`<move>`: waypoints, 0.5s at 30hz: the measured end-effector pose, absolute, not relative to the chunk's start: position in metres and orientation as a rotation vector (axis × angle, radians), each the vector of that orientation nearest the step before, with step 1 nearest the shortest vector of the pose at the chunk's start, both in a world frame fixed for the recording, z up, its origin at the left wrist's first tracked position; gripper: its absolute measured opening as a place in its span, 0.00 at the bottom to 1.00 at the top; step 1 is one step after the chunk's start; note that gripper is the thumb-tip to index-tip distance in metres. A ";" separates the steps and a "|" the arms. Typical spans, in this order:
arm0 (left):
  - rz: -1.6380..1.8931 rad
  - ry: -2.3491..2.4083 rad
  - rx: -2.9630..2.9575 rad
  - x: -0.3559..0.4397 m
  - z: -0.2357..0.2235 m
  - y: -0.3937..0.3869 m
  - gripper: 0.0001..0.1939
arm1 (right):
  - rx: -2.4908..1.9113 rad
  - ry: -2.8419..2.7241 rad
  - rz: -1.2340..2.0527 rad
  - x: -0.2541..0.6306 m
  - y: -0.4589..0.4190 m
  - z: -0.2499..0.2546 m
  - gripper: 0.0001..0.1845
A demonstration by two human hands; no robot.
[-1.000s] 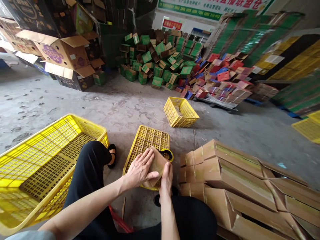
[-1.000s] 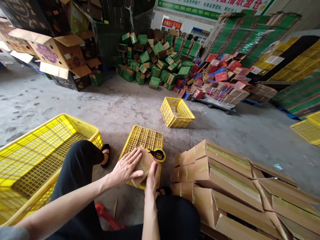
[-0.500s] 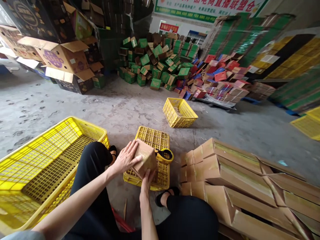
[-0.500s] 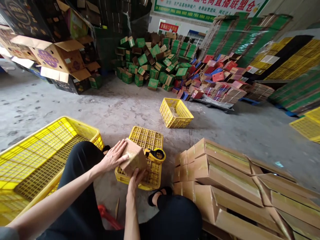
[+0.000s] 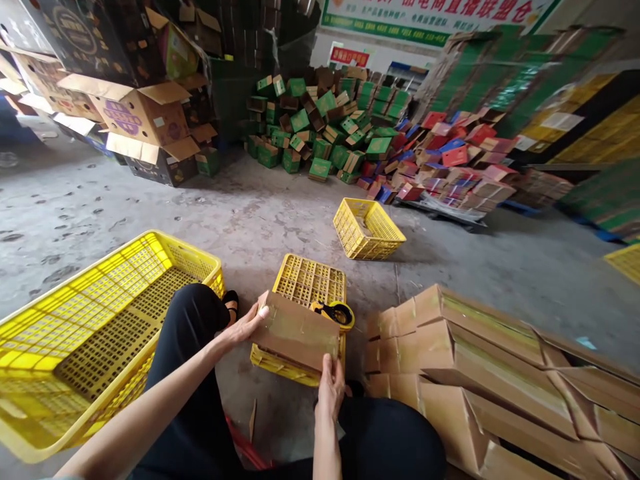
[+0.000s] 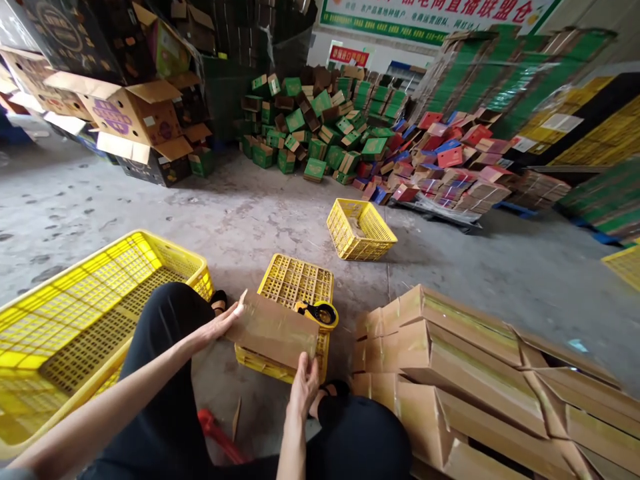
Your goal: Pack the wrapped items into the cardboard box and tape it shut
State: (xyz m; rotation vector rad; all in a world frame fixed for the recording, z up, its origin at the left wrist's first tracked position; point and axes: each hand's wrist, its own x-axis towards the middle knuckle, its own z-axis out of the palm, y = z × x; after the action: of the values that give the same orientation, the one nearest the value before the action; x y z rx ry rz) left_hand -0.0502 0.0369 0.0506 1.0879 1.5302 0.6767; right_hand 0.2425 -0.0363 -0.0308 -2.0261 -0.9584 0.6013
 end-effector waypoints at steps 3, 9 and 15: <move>0.693 1.454 1.021 -0.025 0.030 0.034 0.52 | -2.152 -0.917 0.562 0.256 -0.045 -0.032 0.58; 0.776 1.693 1.380 0.003 -0.016 0.005 0.50 | -2.084 -1.208 0.285 0.241 -0.049 -0.034 0.53; 0.714 1.767 2.097 0.028 -0.043 -0.039 0.44 | -2.245 -1.579 0.073 0.213 -0.060 -0.015 0.38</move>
State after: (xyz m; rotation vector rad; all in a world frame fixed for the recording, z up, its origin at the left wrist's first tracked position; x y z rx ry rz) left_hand 0.0278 -0.0390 -0.0432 2.0965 1.7674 0.7138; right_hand 0.2129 -0.0595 -0.0150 -2.2453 -1.5788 0.0734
